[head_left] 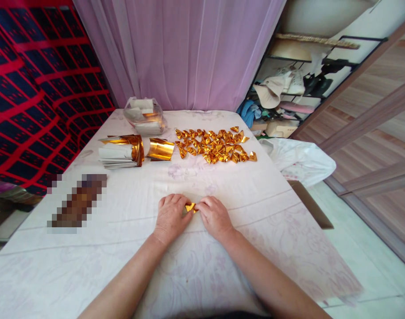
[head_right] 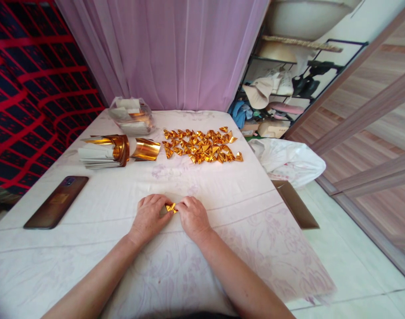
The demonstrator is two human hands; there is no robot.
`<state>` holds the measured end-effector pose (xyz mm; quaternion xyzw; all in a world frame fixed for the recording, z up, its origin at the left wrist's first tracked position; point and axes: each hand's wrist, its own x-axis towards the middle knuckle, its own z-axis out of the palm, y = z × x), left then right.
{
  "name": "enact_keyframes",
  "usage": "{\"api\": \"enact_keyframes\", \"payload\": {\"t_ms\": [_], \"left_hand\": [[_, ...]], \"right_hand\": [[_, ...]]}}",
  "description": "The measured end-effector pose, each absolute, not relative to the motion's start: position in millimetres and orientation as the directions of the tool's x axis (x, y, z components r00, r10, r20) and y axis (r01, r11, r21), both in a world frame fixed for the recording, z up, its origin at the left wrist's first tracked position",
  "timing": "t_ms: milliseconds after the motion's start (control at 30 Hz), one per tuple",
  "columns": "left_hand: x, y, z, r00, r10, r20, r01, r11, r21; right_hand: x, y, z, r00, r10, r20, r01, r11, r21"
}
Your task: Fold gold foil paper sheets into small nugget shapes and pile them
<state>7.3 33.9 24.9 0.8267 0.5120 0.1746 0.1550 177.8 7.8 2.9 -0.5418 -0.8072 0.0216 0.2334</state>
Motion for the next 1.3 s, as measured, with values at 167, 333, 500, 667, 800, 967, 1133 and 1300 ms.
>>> {"api": "enact_keyframes", "payload": {"t_ms": [167,333,500,667,800,967,1133,1300], "left_hand": [[-6,42,21,0.482,0.868,0.119,0.73,-0.473,0.493],[-19,50,16,0.535,0.831,0.149,0.67,-0.526,0.524],[-21,53,11,0.574,0.791,0.211,0.634,-0.592,0.498],[-23,54,8,0.579,0.774,0.258,0.632,-0.625,0.459],[-23,51,9,0.574,0.774,0.267,0.644,-0.628,0.437],[-22,48,11,0.571,0.777,0.266,0.664,-0.627,0.406],[-22,48,14,0.597,0.759,0.26,0.667,-0.649,0.366],[-22,49,13,0.611,0.747,0.262,0.666,-0.664,0.339]], "right_hand": [[180,-4,4,-0.351,0.872,0.341,0.858,0.445,-0.256],[183,-17,2,-0.409,0.844,0.347,0.852,0.489,-0.188],[183,-16,8,-0.432,0.855,0.286,0.87,0.478,-0.116],[183,-7,15,-0.443,0.858,0.259,0.857,0.491,-0.158],[181,-4,9,-0.346,0.884,0.313,0.865,0.43,-0.258],[181,-7,6,-0.338,0.875,0.347,0.851,0.442,-0.285],[183,-6,8,-0.337,0.893,0.298,0.842,0.427,-0.33],[186,-2,9,-0.331,0.904,0.269,0.817,0.417,-0.398]]}}
